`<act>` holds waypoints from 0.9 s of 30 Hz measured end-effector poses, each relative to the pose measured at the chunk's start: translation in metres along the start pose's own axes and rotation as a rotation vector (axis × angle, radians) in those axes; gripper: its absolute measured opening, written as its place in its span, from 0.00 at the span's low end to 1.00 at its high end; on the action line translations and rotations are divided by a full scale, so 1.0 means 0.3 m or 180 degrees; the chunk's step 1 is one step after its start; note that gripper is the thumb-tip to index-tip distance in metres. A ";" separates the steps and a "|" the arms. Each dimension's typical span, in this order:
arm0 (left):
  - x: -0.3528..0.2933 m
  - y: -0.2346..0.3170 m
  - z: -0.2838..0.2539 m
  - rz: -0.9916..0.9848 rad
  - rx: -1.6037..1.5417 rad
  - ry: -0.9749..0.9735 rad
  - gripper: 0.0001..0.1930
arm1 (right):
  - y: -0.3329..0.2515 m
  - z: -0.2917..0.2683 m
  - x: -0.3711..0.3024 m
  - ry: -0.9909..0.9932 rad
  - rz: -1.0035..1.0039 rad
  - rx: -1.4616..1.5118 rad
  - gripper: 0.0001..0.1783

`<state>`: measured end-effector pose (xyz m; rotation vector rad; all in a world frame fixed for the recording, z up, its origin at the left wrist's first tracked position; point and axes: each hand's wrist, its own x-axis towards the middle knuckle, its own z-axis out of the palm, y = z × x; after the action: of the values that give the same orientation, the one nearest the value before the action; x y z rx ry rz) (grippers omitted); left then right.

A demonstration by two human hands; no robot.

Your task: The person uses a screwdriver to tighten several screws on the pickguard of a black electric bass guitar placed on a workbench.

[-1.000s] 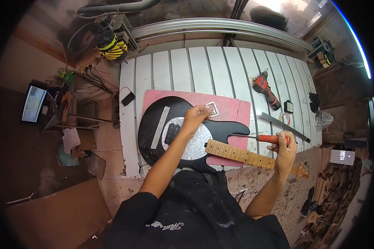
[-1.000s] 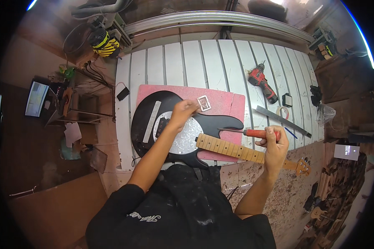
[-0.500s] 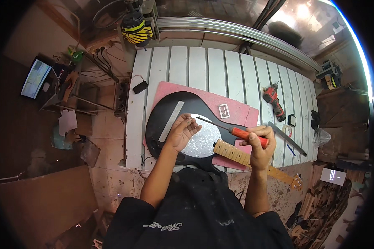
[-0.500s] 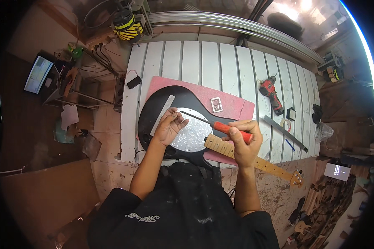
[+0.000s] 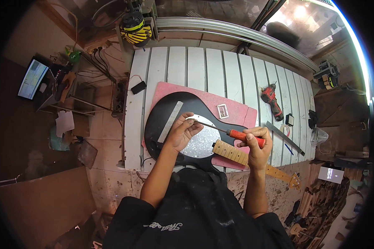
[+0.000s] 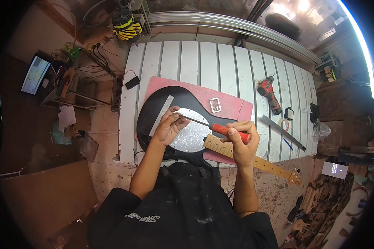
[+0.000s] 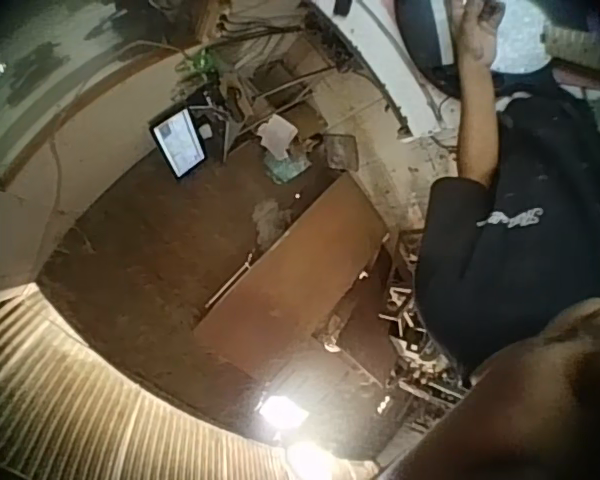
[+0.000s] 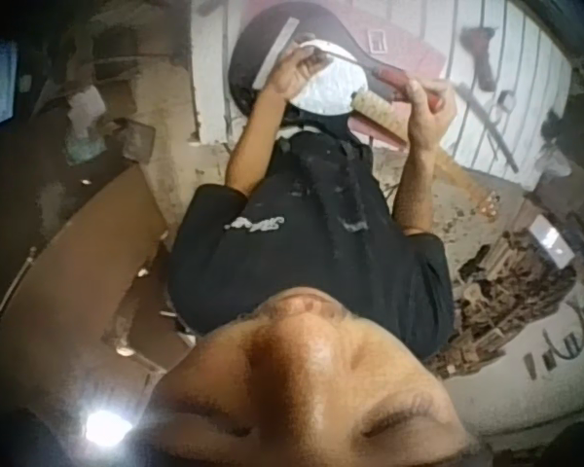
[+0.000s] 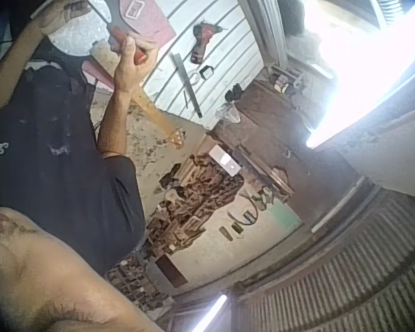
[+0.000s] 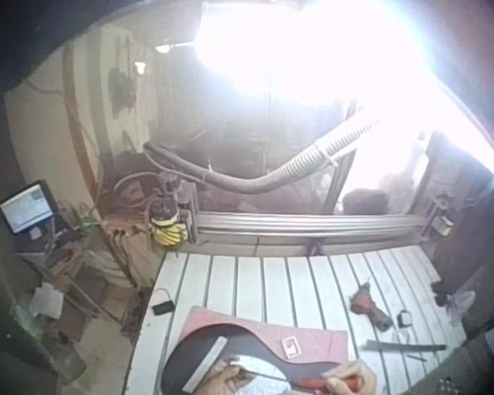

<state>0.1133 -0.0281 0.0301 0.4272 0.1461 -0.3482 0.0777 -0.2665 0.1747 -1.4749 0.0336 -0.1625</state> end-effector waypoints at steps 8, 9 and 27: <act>0.002 0.003 -0.015 -0.0063 0.0123 -0.0114 0.15 | -0.005 -0.006 0.006 -0.0110 0.0055 -0.0087 0.07; 0.002 0.004 -0.013 -0.0091 0.0201 -0.0093 0.15 | -0.004 -0.005 0.004 -0.0108 0.0058 -0.0087 0.07; 0.104 -0.196 -0.031 -0.0289 -0.0192 0.1856 0.06 | 0.102 0.076 0.027 -0.0797 -0.0770 -0.2058 0.09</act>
<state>0.1205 -0.0837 -0.0074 0.4542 0.7445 -0.2996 0.0912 -0.2424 0.1471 -2.1346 -0.3235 -0.1697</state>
